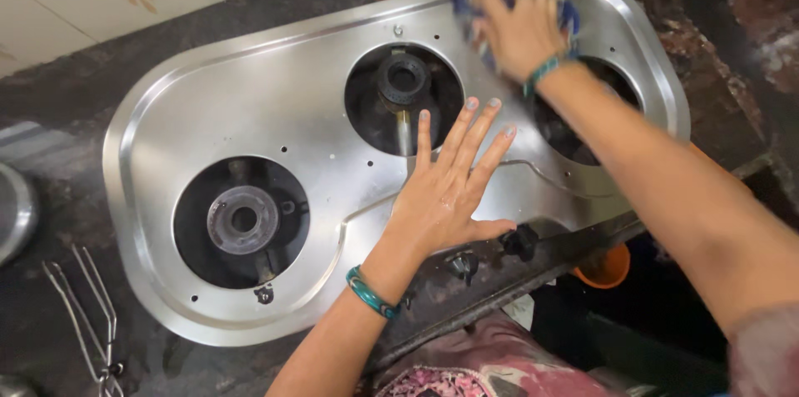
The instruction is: The person wets a cloth at the sink, then wipes the gas stove top with the cloth. They remove the burner grates and caps, scrub them with a scouring pad and dish soap in the sink, rinse them, and continue wiping the stainless steel stove surface and around the burners before rinsing the cloth again.
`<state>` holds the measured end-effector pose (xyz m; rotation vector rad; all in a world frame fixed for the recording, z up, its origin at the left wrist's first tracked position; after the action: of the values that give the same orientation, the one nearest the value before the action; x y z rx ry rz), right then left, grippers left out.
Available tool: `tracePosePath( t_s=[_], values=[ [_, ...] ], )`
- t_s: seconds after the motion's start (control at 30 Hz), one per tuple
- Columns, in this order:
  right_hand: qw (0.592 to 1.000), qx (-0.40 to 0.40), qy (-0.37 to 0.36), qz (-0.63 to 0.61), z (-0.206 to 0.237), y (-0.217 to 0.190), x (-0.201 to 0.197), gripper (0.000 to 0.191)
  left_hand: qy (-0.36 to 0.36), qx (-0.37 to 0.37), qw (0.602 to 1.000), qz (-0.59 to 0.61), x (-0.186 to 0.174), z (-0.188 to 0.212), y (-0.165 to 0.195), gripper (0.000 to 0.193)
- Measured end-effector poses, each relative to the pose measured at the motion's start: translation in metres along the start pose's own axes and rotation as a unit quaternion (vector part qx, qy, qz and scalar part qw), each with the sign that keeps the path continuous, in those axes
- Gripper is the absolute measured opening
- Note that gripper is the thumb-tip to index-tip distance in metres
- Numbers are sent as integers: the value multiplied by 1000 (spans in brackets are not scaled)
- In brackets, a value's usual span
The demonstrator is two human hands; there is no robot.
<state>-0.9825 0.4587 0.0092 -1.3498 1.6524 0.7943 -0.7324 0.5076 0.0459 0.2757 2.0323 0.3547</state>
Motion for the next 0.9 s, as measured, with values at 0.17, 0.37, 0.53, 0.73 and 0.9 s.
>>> tracePosePath(
  t_s=[0.17,0.37,0.53,0.73,0.9],
  values=[
    [994,91,43,46,-53,57,7,39,22,1,1000,-2,-5,-1,-1,121],
    [995,50,-61,-55,31,-45,19,31,20,-3,1000,-21,-2,1,-2,124],
    [971,-4,-125,-205,52,-68,1,28,6,0,999,-35,2,1,-4,122],
    [999,45,-3,-6,-10,61,-16,30,12,0,999,-38,-1,-3,-2,122],
    [999,42,2,14,55,147,-44,14,-5,-7,999,-33,3,-2,-4,121]
  ],
)
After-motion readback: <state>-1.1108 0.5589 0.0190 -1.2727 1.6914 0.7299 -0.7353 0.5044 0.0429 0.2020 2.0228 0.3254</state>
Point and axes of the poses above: each hand's wrist, its own z-axis away from the middle knuckle, its own x-axis out of the palm, y = z × x, the point moved 8 cm from there along -z, towards the middle knuckle, and after that the axes turned 2 degrees about -z, right-handed, at the moved point
